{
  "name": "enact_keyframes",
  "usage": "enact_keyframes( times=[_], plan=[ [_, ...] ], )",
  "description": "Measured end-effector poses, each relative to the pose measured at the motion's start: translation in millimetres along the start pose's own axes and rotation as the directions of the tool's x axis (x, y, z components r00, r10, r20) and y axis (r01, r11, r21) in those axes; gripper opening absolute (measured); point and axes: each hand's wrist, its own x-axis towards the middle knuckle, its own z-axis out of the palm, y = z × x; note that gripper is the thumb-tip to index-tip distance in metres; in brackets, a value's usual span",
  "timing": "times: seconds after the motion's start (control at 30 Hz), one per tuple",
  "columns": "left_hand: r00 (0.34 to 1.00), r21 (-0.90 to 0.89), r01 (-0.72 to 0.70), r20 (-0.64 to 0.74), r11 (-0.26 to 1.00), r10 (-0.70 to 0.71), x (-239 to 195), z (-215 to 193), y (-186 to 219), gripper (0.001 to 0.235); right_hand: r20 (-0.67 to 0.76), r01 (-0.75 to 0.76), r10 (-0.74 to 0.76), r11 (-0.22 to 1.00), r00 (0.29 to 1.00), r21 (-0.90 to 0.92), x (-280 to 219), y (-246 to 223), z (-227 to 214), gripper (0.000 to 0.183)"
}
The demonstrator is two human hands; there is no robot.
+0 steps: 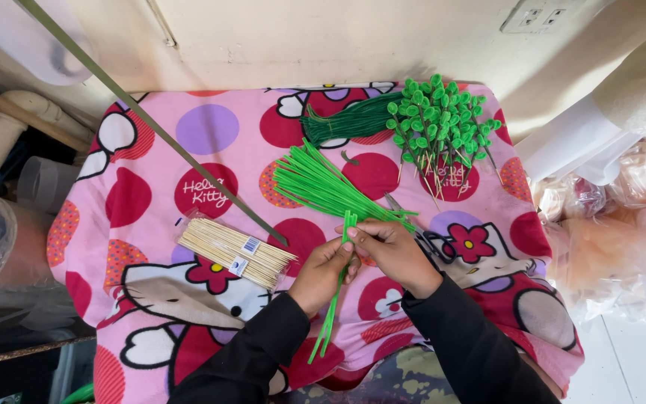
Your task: Assembling green plastic leafy stems into a bundle by hand and trimming with scissors.
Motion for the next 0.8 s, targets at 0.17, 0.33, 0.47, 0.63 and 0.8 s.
enact_keyframes(
  times=[0.17, 0.33, 0.47, 0.63, 0.8],
  plan=[
    [1.0, 0.02, -0.019, 0.003, 1.0, 0.019, -2, 1, 3, 0.031, 0.034, -0.016, 0.012, 0.992, 0.999, 0.127, -4, -8, 3, 0.031],
    [0.999, 0.075, -0.04, -0.005, 0.996, 0.04, -3, 0, 2, 0.034, 0.069, -0.03, 0.016, 0.979, 0.997, 0.203, 0, 10, -2, 0.025],
    [0.999, 0.081, -0.038, -0.01, 0.996, 0.039, -4, 1, 4, 0.035, 0.08, -0.01, -0.007, 0.978, 0.997, 0.208, 0, 11, -1, 0.027],
    [0.999, 0.092, -0.026, -0.031, 0.995, 0.029, -3, -1, 0, 0.035, 0.09, -0.014, -0.004, 0.98, 0.996, 0.198, 4, 22, -3, 0.025],
    [1.0, 0.144, -0.017, -0.022, 0.989, 0.02, 1, -8, -12, 0.036, 0.091, -0.044, 0.028, 0.985, 0.995, 0.169, 4, 17, -4, 0.024]
  ],
)
